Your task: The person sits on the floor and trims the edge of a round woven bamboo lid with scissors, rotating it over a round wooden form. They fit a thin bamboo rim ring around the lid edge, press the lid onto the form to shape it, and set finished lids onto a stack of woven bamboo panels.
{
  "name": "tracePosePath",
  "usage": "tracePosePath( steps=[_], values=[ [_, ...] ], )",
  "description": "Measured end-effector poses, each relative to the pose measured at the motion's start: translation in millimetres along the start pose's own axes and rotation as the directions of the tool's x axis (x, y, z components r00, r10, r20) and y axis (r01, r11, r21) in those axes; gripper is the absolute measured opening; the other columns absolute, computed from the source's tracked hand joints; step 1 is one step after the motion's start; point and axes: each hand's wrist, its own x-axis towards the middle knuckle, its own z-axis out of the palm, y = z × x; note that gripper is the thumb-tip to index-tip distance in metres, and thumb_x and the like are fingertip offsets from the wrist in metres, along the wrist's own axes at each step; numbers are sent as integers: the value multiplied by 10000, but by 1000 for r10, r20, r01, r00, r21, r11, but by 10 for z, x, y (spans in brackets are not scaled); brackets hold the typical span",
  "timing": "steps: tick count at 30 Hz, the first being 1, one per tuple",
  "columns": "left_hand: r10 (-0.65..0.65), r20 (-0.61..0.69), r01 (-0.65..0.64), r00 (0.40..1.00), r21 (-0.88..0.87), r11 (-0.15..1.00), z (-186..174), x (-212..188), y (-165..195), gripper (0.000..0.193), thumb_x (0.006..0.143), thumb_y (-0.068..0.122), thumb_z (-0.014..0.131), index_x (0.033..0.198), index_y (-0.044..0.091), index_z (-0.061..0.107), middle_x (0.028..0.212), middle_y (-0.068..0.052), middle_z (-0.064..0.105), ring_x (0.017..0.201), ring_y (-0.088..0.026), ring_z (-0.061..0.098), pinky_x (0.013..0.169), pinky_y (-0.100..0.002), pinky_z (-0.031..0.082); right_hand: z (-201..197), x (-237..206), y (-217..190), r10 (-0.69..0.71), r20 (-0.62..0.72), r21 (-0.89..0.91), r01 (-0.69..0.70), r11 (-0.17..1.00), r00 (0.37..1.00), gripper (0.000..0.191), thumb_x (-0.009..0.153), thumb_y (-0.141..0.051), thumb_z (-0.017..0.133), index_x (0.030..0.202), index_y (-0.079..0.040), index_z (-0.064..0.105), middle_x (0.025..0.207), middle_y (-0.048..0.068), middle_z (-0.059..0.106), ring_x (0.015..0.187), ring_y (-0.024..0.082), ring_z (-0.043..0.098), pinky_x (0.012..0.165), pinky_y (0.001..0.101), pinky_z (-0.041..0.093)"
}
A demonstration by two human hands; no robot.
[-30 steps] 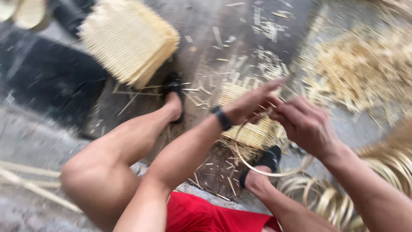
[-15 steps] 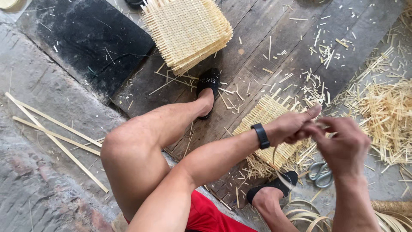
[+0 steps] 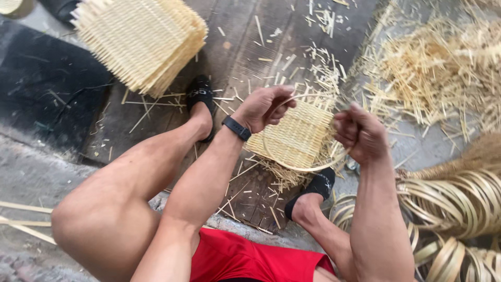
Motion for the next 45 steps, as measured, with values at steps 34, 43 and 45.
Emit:
tracePosePath(
  steps=[34,43,45],
  values=[
    [664,-296,3,687,914,405,-884,524,-1373,157,803,115,834,955,76,820,839,-95,775,723,-188,745,691,-303,585,-667,46,1369,-347,-535,-792,-314,523,771,256,796,-81,837,1042,-27,789,909,118,789,775,162,745,748,297,596],
    [588,-404,197,701,902,384,-938,595,-1403,181,736,143,880,906,110,826,829,-82,787,727,-176,760,725,-298,594,-853,32,1642,-333,-550,-764,-299,572,766,224,848,-92,779,1072,-86,795,928,88,798,803,147,765,789,278,597],
    [561,-444,243,699,885,398,-940,620,-1390,200,709,160,898,892,120,827,830,-69,791,725,-173,758,724,-299,588,-844,22,1640,-379,-526,-797,-286,532,761,229,836,-96,793,1066,-87,798,916,96,796,797,153,763,788,283,593]
  ],
)
